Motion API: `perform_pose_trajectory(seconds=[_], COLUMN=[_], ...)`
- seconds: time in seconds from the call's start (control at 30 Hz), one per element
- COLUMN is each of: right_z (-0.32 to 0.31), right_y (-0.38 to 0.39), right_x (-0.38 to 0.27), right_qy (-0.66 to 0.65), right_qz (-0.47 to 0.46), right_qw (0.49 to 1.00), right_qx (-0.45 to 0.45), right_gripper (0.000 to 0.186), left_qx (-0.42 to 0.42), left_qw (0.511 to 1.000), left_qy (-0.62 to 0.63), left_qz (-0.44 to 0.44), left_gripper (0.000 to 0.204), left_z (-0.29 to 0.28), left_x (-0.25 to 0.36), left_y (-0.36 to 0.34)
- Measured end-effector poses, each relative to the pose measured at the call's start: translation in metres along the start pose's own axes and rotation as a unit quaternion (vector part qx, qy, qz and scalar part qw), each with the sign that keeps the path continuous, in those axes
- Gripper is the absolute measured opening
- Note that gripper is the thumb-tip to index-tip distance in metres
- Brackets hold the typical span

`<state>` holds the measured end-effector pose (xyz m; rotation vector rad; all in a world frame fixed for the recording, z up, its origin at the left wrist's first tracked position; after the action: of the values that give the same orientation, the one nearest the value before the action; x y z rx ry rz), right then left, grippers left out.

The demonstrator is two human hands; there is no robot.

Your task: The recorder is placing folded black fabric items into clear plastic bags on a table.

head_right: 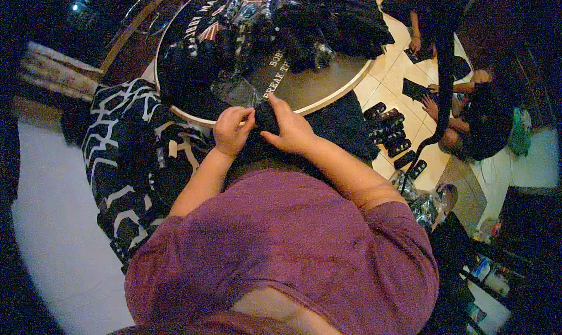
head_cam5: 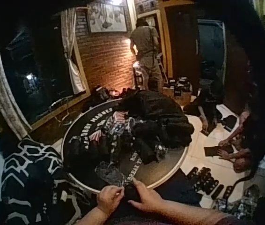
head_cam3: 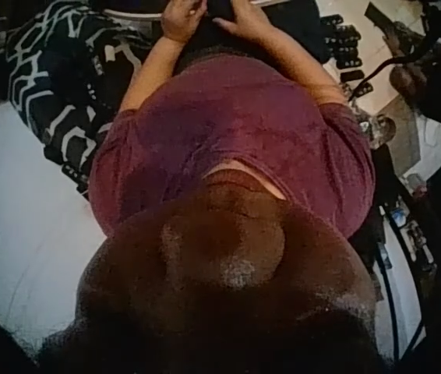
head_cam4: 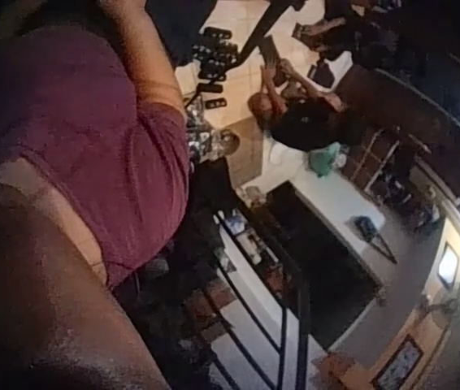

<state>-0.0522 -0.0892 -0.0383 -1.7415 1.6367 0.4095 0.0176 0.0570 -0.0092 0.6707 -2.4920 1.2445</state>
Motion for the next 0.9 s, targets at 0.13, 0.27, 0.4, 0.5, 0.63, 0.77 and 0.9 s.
perform_pose_trajectory(seconds=[0.13, 0.27, 0.4, 0.5, 0.63, 0.77, 0.9], right_z=[0.006, 0.005, -0.001, -0.002, 0.001, 0.001, -0.001], right_y=[-0.002, -0.001, 0.006, 0.005, 0.006, 0.006, 0.006], right_x=[0.005, -0.001, -0.001, -0.003, -0.002, -0.004, -0.007], right_qy=[-0.041, -0.061, -0.046, -0.041, -0.037, -0.033, -0.039], right_qz=[-0.040, 0.002, 0.000, 0.006, -0.003, 0.010, 0.023], right_qw=[0.998, 0.998, 0.999, 0.999, 0.999, 0.999, 0.999], right_qx=[-0.017, -0.017, 0.021, 0.015, 0.029, 0.023, 0.016], right_gripper=[0.082, 0.076, 0.073, 0.073, 0.074, 0.072, 0.072], left_qx=[0.000, 0.030, 0.025, 0.055, 0.015, -0.018, -0.023], left_qw=[0.999, 0.995, 0.987, 0.926, 0.998, 0.999, 0.997], left_qy=[0.001, 0.077, 0.113, 0.248, 0.053, -0.022, -0.058], left_qz=[-0.034, -0.061, -0.116, -0.281, -0.041, 0.021, 0.037], left_gripper=[0.014, 0.019, 0.024, 0.022, 0.013, 0.016, 0.018], left_z=[0.005, 0.010, 0.016, 0.018, 0.002, -0.004, -0.007], left_x=[-0.006, -0.010, -0.009, -0.026, -0.002, 0.003, 0.005], left_y=[0.004, 0.009, 0.011, 0.019, 0.002, -0.002, 0.000])
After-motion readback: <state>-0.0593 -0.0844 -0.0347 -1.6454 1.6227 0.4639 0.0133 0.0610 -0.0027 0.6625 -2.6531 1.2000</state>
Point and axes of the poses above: each hand's wrist, its own y-axis away from the middle knuckle, its own z-axis out of the palm, x = y × z, the point moved 4 cm from there along -y, towards the middle knuckle, and after that the axes turned 4 degrees about y, right-handed, at the moved point
